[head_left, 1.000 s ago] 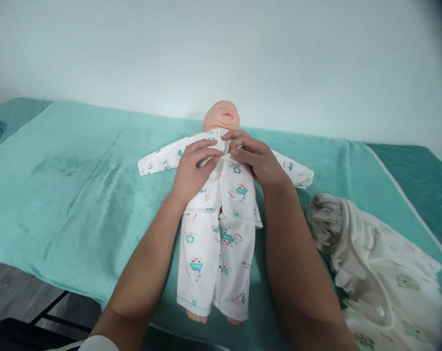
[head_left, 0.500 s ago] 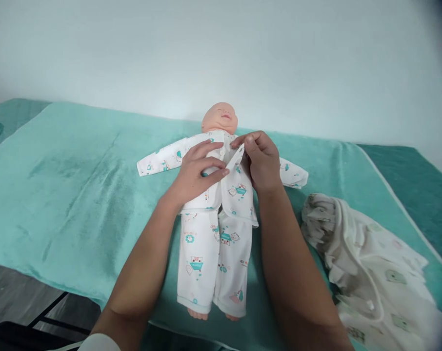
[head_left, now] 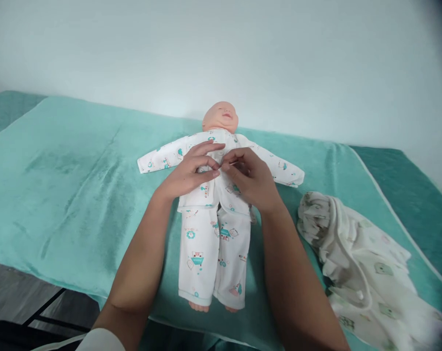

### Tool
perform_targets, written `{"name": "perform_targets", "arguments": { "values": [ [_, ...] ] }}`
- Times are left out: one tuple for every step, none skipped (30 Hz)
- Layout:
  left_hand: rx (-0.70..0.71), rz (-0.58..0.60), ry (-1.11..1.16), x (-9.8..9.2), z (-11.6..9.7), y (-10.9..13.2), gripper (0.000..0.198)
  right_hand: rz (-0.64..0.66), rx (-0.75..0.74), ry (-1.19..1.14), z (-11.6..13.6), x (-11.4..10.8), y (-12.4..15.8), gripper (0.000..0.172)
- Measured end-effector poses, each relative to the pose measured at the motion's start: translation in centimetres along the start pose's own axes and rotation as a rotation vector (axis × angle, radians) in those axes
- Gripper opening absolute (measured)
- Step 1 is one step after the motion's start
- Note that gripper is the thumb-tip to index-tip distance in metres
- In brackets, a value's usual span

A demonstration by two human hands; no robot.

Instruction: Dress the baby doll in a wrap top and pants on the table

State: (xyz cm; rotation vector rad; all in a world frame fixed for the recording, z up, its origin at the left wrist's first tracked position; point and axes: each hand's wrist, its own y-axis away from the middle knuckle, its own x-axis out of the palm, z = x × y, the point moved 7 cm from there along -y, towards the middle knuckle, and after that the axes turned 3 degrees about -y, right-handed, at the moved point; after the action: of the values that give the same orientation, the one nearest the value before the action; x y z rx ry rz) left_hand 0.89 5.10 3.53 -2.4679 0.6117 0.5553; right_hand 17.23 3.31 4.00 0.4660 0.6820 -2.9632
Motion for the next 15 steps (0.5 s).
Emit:
{"name": "perform_targets", "arguments": {
  "values": [
    [0.002, 0.006, 0.009, 0.0, 0.0, 0.0, 0.007, 0.022, 0.000, 0.029, 0.2, 0.2, 0.5, 0.018],
    [0.002, 0.012, 0.016, 0.0, 0.0, 0.0, 0.007, 0.039, -0.004, 0.054, 0.3, 0.3, 1.0, 0.019],
    [0.001, 0.018, 0.019, 0.1, 0.0, 0.0, 0.007, 0.050, -0.008, 0.069, 0.2, 0.4, 1.6, 0.020],
    [0.000, 0.022, 0.020, 0.1, 0.0, 0.0, 0.007, 0.052, -0.011, 0.073, 0.1, 0.4, 2.1, 0.022],
    [-0.001, 0.026, 0.021, 0.2, 0.0, -0.1, 0.007, 0.045, -0.014, 0.068, 0.0, 0.4, 2.5, 0.023],
    [-0.003, 0.029, 0.022, 0.2, 0.0, -0.1, 0.007, 0.031, -0.015, 0.060, -0.1, 0.3, 2.9, 0.024],
    [-0.004, 0.031, 0.026, 0.3, 0.0, -0.1, 0.008, 0.016, -0.017, 0.054, -0.3, 0.3, 3.1, 0.024],
    [-0.007, 0.032, 0.030, 0.3, 0.0, -0.1, 0.009, 0.000, -0.018, 0.048, -0.4, 0.2, 3.3, 0.023],
    [-0.012, 0.033, 0.034, 0.4, 0.0, -0.2, 0.011, -0.014, -0.016, 0.045, -0.5, 0.2, 3.4, 0.023],
    [-0.019, 0.033, 0.038, 0.4, 0.0, -0.2, 0.013, -0.026, -0.012, 0.043, -0.5, 0.2, 3.4, 0.022],
    [-0.026, 0.033, 0.040, 0.4, 0.0, -0.2, 0.015, -0.037, -0.008, 0.041, -0.6, 0.2, 3.4, 0.021],
    [-0.030, 0.031, 0.042, 0.4, 0.0, -0.2, 0.016, -0.050, -0.005, 0.039, -0.6, 0.2, 3.4, 0.020],
    [-0.031, 0.027, 0.047, 0.4, 0.0, -0.2, 0.017, -0.060, -0.001, 0.039, -0.6, 0.2, 3.3, 0.019],
    [-0.029, 0.023, 0.051, 0.3, -0.1, -0.2, 0.018, -0.067, 0.001, 0.040, -0.7, 0.2, 3.3, 0.019],
    [-0.027, 0.018, 0.057, 0.3, -0.1, -0.1, 0.019, -0.072, -0.001, 0.042, -0.7, 0.2, 3.3, 0.018]
  ]
}}
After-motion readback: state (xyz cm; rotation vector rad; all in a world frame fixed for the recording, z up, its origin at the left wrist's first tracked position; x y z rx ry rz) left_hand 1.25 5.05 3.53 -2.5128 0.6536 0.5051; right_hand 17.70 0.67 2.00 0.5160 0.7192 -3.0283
